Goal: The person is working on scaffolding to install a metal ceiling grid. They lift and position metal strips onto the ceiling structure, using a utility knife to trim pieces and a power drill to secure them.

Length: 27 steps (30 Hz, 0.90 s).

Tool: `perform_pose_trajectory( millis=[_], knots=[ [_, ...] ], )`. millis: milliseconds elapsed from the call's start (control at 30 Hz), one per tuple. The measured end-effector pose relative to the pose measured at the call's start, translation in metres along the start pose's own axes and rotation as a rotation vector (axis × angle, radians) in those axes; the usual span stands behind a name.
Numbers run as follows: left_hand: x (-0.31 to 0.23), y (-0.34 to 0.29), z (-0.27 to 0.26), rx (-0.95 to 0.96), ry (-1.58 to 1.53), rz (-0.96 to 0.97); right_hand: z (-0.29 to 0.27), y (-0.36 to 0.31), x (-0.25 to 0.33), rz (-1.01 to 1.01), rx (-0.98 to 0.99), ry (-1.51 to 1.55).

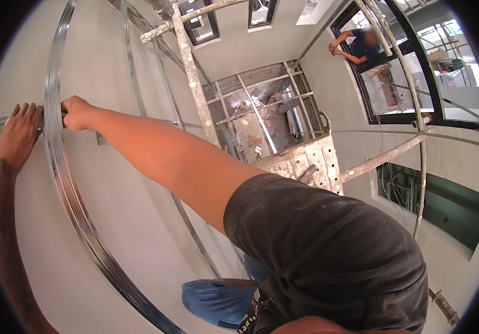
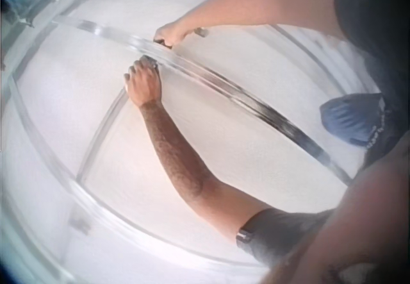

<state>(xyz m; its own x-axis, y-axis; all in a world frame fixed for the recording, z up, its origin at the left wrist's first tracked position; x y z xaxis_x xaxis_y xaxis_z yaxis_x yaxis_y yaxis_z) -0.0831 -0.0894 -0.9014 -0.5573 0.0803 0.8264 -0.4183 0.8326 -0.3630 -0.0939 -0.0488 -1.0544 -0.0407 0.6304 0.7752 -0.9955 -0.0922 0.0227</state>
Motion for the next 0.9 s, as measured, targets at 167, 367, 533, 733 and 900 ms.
perform_pose_trajectory(
  millis=[167,367,533,733,900],
  knots=[
    [-0.009,0.015,-0.012,-0.037,0.000,0.027,-0.013,0.002,0.000,0.024,-0.010,-0.013],
    [-0.007,0.009,0.003,-0.005,0.053,0.014,-0.009,0.009,-0.009,0.000,-0.015,-0.052],
    [0.008,0.016,-0.030,0.117,-0.035,-0.076,-0.013,0.040,0.001,-0.142,-0.068,-0.330],
    [-0.009,0.023,-0.048,0.236,-0.025,-0.016,-0.001,0.001,0.007,-0.097,0.053,0.004],
    [-0.015,0.024,-0.051,0.188,0.031,-0.010,-0.002,0.002,-0.004,-0.081,0.061,-0.038]
  ],
)
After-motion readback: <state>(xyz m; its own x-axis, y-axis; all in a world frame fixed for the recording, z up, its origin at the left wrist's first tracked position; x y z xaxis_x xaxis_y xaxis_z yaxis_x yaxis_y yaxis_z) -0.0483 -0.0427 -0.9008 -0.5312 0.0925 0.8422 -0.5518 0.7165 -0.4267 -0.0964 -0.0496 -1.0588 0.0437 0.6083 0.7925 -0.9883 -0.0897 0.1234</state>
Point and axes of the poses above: each hand's wrist, its own y-axis towards the middle knuckle, its own z-axis out of the palm, x = y × z, the point moved 10 cm from there along y, towards the middle knuckle, and after that the axes turned 12 degrees about y, right-handed, at the moved point
